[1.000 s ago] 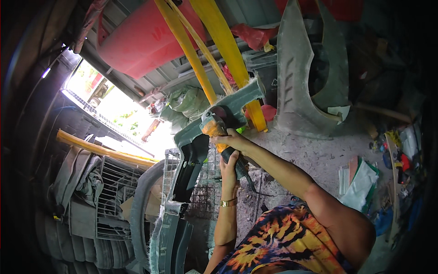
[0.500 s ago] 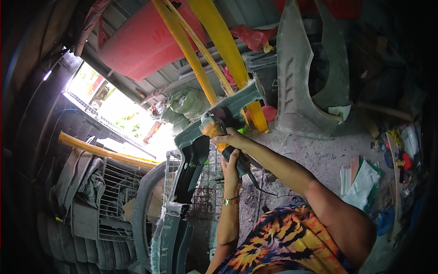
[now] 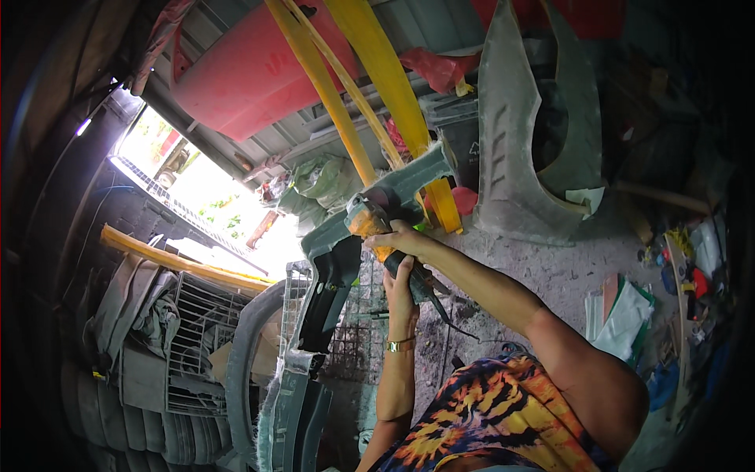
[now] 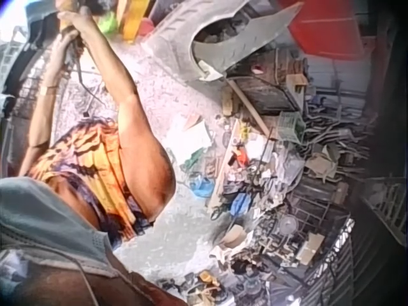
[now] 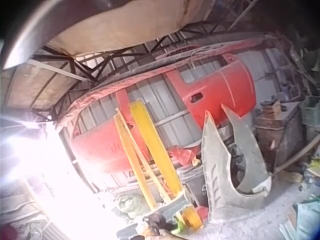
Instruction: Grinding and smoothing the edge of a fiberglass car body component using an angle grinder.
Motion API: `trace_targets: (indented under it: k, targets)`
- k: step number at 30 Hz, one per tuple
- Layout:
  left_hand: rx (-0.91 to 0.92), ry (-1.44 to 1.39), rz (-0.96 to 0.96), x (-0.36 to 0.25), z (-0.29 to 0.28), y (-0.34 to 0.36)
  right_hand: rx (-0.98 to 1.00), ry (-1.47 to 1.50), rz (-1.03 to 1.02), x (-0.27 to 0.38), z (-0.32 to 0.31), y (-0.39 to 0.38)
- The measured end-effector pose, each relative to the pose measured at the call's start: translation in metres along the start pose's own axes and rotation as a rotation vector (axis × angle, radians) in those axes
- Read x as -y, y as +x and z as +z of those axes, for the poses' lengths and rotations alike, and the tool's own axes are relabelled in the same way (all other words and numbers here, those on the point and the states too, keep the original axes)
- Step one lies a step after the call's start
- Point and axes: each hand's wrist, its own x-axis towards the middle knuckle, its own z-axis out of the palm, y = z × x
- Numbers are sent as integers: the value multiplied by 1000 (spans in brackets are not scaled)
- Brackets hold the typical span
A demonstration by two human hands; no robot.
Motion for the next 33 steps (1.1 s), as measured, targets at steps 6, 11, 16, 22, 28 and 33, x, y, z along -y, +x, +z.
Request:
trace_targets:
  k: [6, 11, 16, 22, 28, 33]
  targets:
    - [1, 10, 12, 0, 2, 1, 58, 18, 17, 8, -1, -4]
    - [11, 1, -1, 1, 6, 3, 91, 18, -6, -1, -9, 7]
    - [-12, -10, 14, 3, 1, 7, 58, -10, 10, 3, -3, 4]
    - [5, 2, 15, 1, 5, 8, 124, 30, -16, -9, -8, 18]
    - [-2, 20, 24, 1, 7, 8, 135, 41, 1, -12, -10, 22]
    - [-2, 8, 26, 0, 12, 10, 93, 13, -26, -9, -12, 22]
